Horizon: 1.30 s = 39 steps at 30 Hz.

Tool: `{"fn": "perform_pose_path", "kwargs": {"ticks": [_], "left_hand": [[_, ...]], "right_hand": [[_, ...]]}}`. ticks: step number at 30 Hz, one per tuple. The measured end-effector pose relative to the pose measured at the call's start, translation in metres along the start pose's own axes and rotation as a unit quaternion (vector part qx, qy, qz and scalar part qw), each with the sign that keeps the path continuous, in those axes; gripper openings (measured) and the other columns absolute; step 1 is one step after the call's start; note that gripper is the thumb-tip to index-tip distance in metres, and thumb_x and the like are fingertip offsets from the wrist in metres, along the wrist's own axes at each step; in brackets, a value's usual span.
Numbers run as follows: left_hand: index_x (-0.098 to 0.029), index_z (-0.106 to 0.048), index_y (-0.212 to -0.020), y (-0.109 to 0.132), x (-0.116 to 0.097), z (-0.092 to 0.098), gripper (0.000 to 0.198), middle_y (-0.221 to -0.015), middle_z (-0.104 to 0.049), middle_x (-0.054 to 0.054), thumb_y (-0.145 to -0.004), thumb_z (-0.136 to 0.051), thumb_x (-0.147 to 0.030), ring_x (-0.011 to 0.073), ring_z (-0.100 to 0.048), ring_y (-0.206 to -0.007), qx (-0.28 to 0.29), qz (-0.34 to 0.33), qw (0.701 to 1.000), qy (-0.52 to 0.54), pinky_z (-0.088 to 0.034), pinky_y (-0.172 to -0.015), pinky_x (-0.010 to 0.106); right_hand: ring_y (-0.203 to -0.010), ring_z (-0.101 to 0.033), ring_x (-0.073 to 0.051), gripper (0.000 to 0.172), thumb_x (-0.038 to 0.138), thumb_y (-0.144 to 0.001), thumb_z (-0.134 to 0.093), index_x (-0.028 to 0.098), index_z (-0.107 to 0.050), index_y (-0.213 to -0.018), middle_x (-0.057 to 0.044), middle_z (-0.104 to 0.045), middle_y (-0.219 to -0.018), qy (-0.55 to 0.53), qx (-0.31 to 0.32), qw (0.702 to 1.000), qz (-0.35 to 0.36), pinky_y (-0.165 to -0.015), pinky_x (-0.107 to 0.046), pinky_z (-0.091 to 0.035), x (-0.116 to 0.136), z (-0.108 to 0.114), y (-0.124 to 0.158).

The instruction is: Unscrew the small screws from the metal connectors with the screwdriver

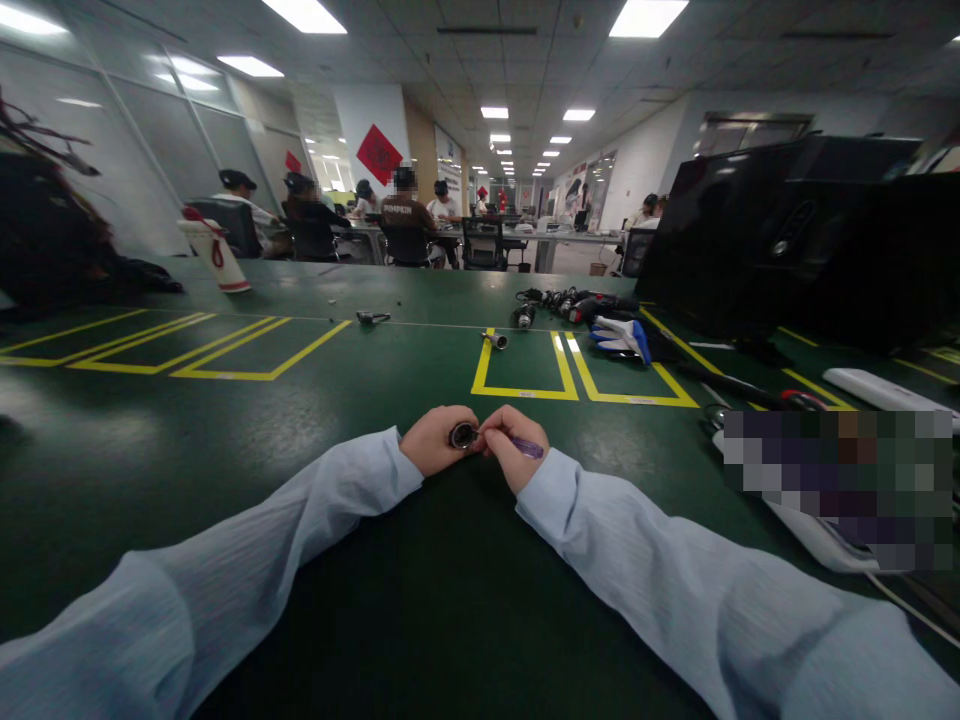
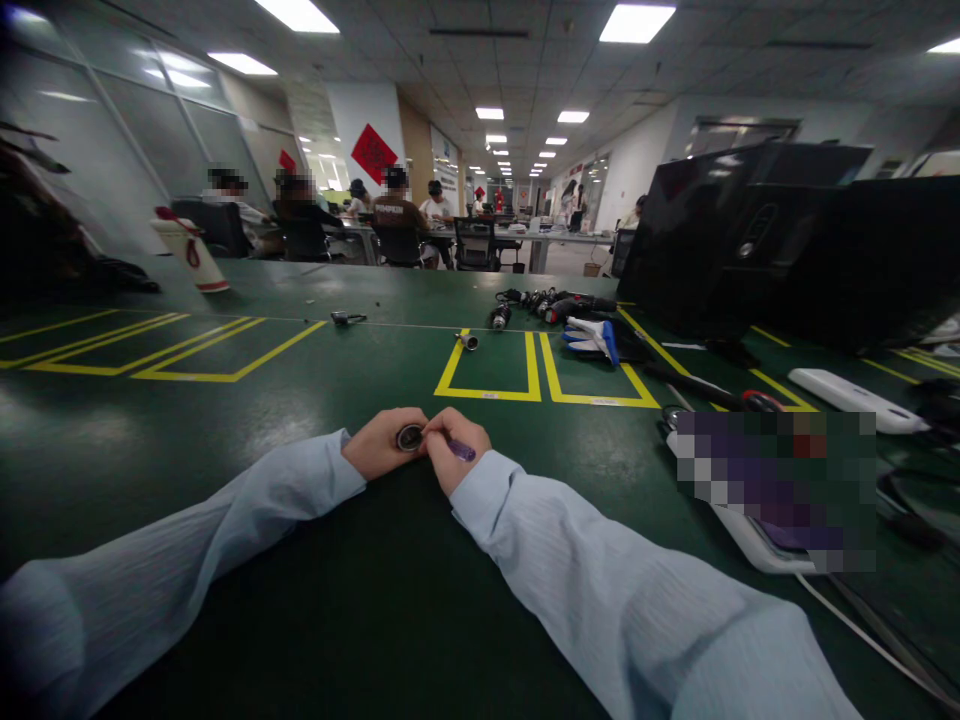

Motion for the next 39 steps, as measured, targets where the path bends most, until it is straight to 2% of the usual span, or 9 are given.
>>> {"fn": "perform_pose_path", "kwargs": {"ticks": [2, 7, 10, 14, 20, 26, 30, 39], "left_hand": [[-0.015, -0.052, -0.065, 0.0, 0.0, 0.0, 0.006, -0.06, -0.052, -0.003, -0.064, -0.057, -0.019, 0.0104, -0.048, -0.056, 0.002, -0.001, 1.0, -0.003, -0.035, -0.053, 0.021], [-0.015, -0.053, -0.067, 0.001, -0.001, -0.001, 0.006, -0.063, -0.053, -0.002, -0.064, -0.057, -0.016, 0.011, -0.049, -0.059, 0.01, -0.011, 1.0, -0.001, -0.037, -0.055, 0.021], [-0.014, -0.053, -0.068, 0.002, -0.001, -0.001, 0.005, -0.064, -0.053, -0.001, -0.065, -0.056, -0.016, 0.0115, -0.05, -0.06, 0.016, -0.016, 1.0, 0.002, -0.038, -0.057, 0.022], [-0.014, -0.053, -0.069, 0.001, 0.0, -0.001, 0.006, -0.065, -0.054, 0.0, -0.068, -0.055, -0.019, 0.0121, -0.051, -0.062, 0.013, -0.016, 1.0, 0.003, -0.038, -0.058, 0.022], [-0.015, -0.052, -0.066, 0.0, -0.001, -0.002, 0.008, -0.062, -0.051, -0.002, -0.066, -0.057, -0.02, 0.0113, -0.048, -0.058, 0.017, -0.017, 1.0, -0.005, -0.035, -0.055, 0.022], [-0.015, -0.053, -0.069, 0.0, 0.0, -0.003, 0.004, -0.064, -0.052, -0.001, -0.067, -0.054, -0.018, 0.0116, -0.049, -0.06, 0.024, -0.028, 0.999, -0.002, -0.036, -0.058, 0.023], [-0.014, -0.053, -0.068, 0.0, 0.003, -0.003, 0.006, -0.063, -0.053, -0.001, -0.066, -0.055, -0.019, 0.0119, -0.049, -0.06, 0.02, -0.028, 0.999, 0.013, -0.038, -0.057, 0.023], [-0.013, -0.051, -0.067, 0.001, 0.004, -0.001, 0.007, -0.064, -0.051, -0.001, -0.067, -0.054, -0.019, 0.0113, -0.049, -0.06, -0.004, -0.013, 0.999, 0.048, -0.039, -0.055, 0.022]], "right_hand": [[-0.053, -0.053, -0.012, 0.009, 0.016, -0.065, -0.048, 0.021, -0.055, -0.062, 0.004, -0.06, -0.056, 0.044, 0.0, 0.999, 0.014, -0.054, -0.024, -0.042, 0.003, 0.0, 0.001], [-0.042, -0.052, -0.011, 0.009, 0.015, -0.058, -0.045, 0.018, -0.052, -0.053, 0.002, -0.059, -0.047, -0.099, 0.025, 0.991, -0.091, -0.045, -0.023, -0.042, -0.009, -0.003, -0.006], [-0.037, -0.051, -0.012, 0.009, 0.016, -0.057, -0.041, 0.018, -0.049, -0.054, 0.0, -0.059, -0.042, -0.121, 0.032, 0.985, -0.118, -0.039, -0.023, -0.041, -0.016, -0.005, -0.012], [-0.039, -0.051, -0.011, 0.009, 0.016, -0.058, -0.042, 0.018, -0.05, -0.055, 0.002, -0.059, -0.044, -0.121, 0.015, 0.987, -0.102, -0.041, -0.022, -0.041, -0.016, -0.002, -0.01], [-0.049, -0.051, -0.01, 0.011, 0.012, -0.058, -0.049, 0.019, -0.056, -0.055, 0.005, -0.059, -0.051, -0.054, -0.005, 0.998, -0.045, -0.05, -0.021, -0.04, -0.002, 0.001, 0.0], [-0.034, -0.048, -0.01, 0.011, 0.012, -0.054, -0.043, 0.017, -0.051, -0.048, 0.003, -0.056, -0.038, -0.12, 0.018, 0.985, -0.126, -0.038, -0.021, -0.037, -0.013, -0.002, -0.009], [-0.031, -0.049, -0.011, 0.009, 0.015, -0.052, -0.042, 0.016, -0.05, -0.049, 0.0, -0.059, -0.039, -0.168, 0.031, 0.971, -0.166, -0.034, -0.02, -0.037, -0.023, -0.004, -0.014], [-0.034, -0.051, -0.009, 0.007, 0.016, -0.053, -0.045, 0.015, -0.052, -0.054, 0.0, -0.062, -0.043, -0.224, 0.024, 0.962, -0.154, -0.036, -0.017, -0.038, -0.025, -0.004, -0.013]]}}
Point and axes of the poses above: each hand's wrist, its own y-axis away from the middle knuckle, its own z-axis out of the back of the hand, x = y × z, the point moved 5 cm from there along -y, towards the middle knuckle
